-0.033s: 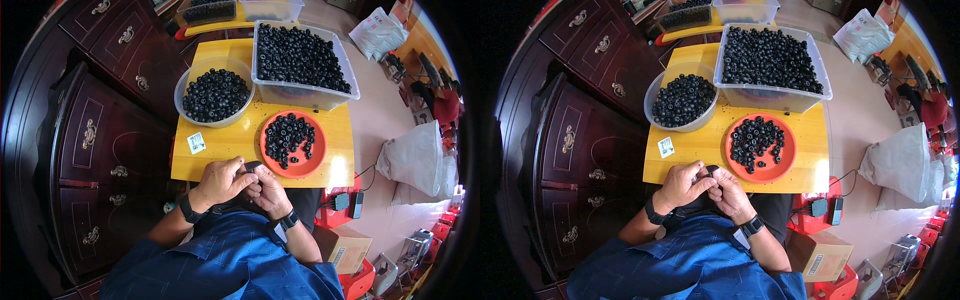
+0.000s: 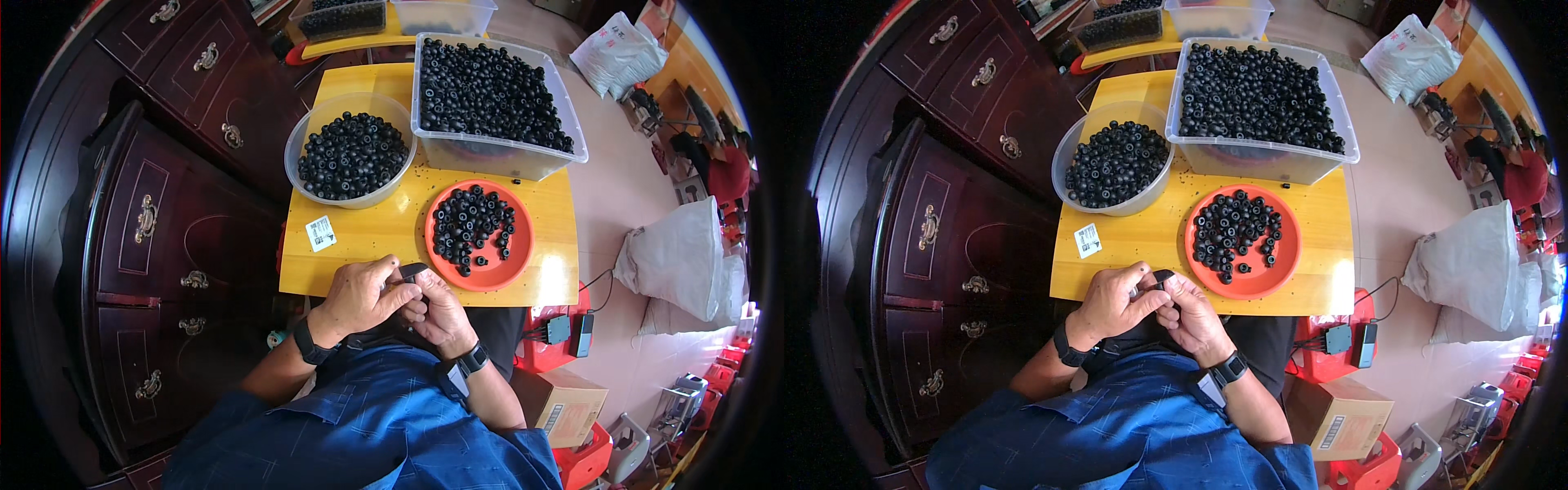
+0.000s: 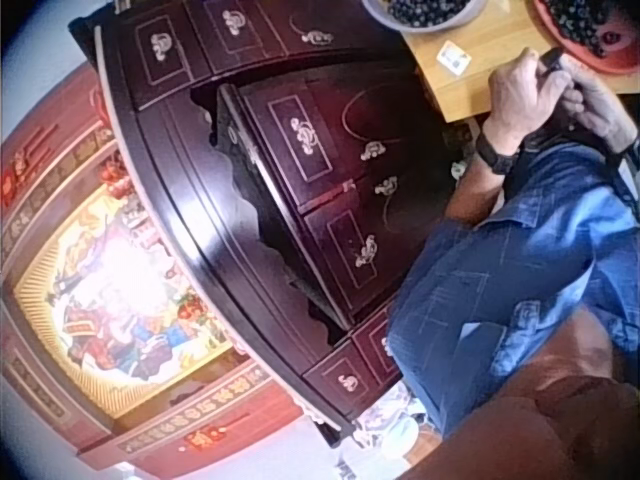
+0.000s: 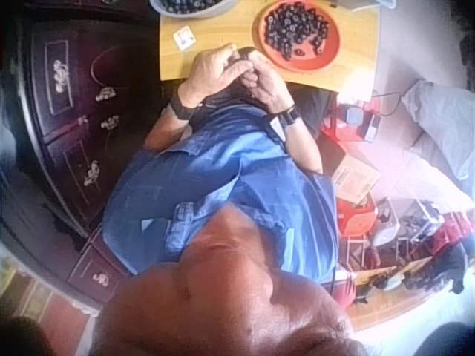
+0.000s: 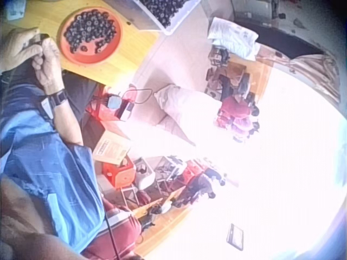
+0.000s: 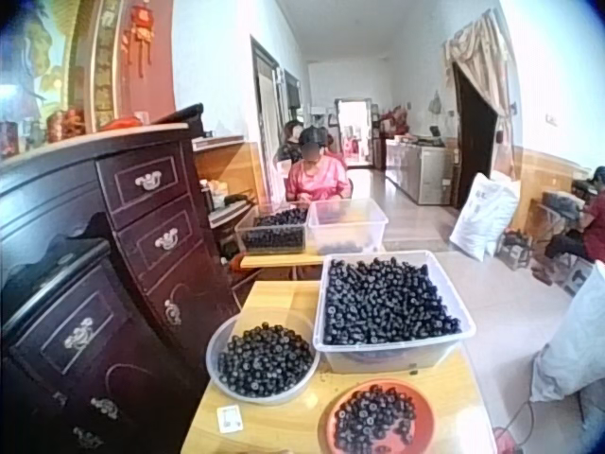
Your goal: The recorder is sorting and cleaning small black components using their hands and a small knife at a table.
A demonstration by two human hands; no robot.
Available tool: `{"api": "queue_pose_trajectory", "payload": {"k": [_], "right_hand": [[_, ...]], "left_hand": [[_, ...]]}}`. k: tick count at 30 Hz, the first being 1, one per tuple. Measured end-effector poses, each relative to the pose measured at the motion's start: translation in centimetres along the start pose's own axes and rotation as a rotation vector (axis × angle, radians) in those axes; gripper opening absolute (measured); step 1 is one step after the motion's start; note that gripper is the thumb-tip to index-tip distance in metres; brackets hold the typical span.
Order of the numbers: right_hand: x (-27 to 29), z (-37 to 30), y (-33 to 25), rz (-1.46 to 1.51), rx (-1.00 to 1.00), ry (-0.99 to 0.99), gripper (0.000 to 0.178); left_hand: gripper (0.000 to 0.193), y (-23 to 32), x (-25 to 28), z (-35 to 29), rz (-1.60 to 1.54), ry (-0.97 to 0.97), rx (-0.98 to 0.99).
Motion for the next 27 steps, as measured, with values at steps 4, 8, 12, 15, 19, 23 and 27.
{"api": "queue_pose_trajectory", "payload": {"k": [4,8,12,15,19,23,27], "right_hand": [[-0.50,-0.02,-0.11,0.013,-0.016,-0.041,0.022],[-0.06,0.07,0.11,0.024,-0.013,-0.046,0.027],[0.06,0.11,0.18,0.032,-0.014,-0.031,0.033],[0.00,0.12,0.17,0.027,-0.013,-0.038,0.022],[-0.22,0.01,0.11,0.036,-0.010,-0.033,0.022],[-0.07,0.06,0.12,0.040,-0.011,-0.034,0.022],[-0.40,-0.01,-0.06,0.039,-0.016,-0.025,0.020]], "left_hand": [[0.035,0.29,0.45,0.31,0.010,-0.033,0.010],[0.035,0.10,0.31,0.19,0.008,-0.039,-0.008],[0.036,-0.06,0.24,0.05,0.014,-0.013,-0.008],[0.037,0.49,0.50,0.22,0.044,-0.018,-0.013],[0.037,0.50,0.48,0.27,0.055,-0.010,-0.029],[0.039,0.40,0.40,0.27,0.048,-0.026,-0.016],[0.041,0.27,0.36,0.33,0.065,-0.034,-0.042]]}}
Point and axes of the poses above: each hand's wrist, its own z-axis towards the middle knuckle, its own x-axis out of the back of the hand, y = z × x, the point moved 4 cm from there along z, towards the middle knuckle, and after that the axes turned 4 degrees about -x, right-handed, at the moved point
